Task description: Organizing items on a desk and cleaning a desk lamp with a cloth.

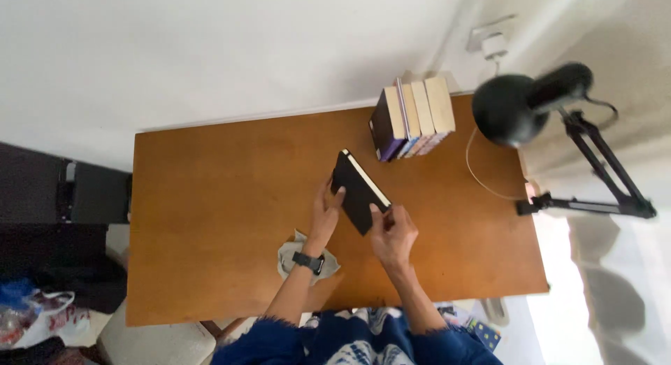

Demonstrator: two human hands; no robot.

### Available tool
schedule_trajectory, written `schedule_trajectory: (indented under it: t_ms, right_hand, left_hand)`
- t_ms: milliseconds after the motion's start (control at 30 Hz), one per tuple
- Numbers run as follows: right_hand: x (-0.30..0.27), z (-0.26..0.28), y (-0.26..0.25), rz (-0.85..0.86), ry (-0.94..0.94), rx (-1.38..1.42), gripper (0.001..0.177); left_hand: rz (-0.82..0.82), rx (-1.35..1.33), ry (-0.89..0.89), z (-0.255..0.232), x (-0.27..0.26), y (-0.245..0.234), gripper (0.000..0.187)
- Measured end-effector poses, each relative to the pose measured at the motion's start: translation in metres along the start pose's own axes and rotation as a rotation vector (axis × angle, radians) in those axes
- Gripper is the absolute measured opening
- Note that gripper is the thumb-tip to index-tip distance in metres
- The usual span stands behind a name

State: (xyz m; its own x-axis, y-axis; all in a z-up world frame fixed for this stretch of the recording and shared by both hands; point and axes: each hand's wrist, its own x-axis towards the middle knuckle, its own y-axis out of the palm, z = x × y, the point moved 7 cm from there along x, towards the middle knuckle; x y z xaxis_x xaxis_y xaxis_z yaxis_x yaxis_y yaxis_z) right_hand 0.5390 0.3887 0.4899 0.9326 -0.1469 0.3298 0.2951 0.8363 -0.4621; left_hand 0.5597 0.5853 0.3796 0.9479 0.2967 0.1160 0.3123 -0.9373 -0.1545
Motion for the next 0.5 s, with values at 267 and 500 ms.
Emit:
schedule_trajectory:
  t_ms: [267, 500]
  right_hand:
    - [-0.123, -0.01, -0.094, -0.11, 0.351, 0.379, 0.02]
    - [-0.281, -0.07, -0.165, -0.331, 0.618, 0.358, 0.035]
  left_hand:
    - [0.461, -0.204, -0.432, -0.016, -0.147, -0.045, 0.043]
    - [0.703, -0.133, -0.338, -0.028, -0.271, -0.033, 0.037]
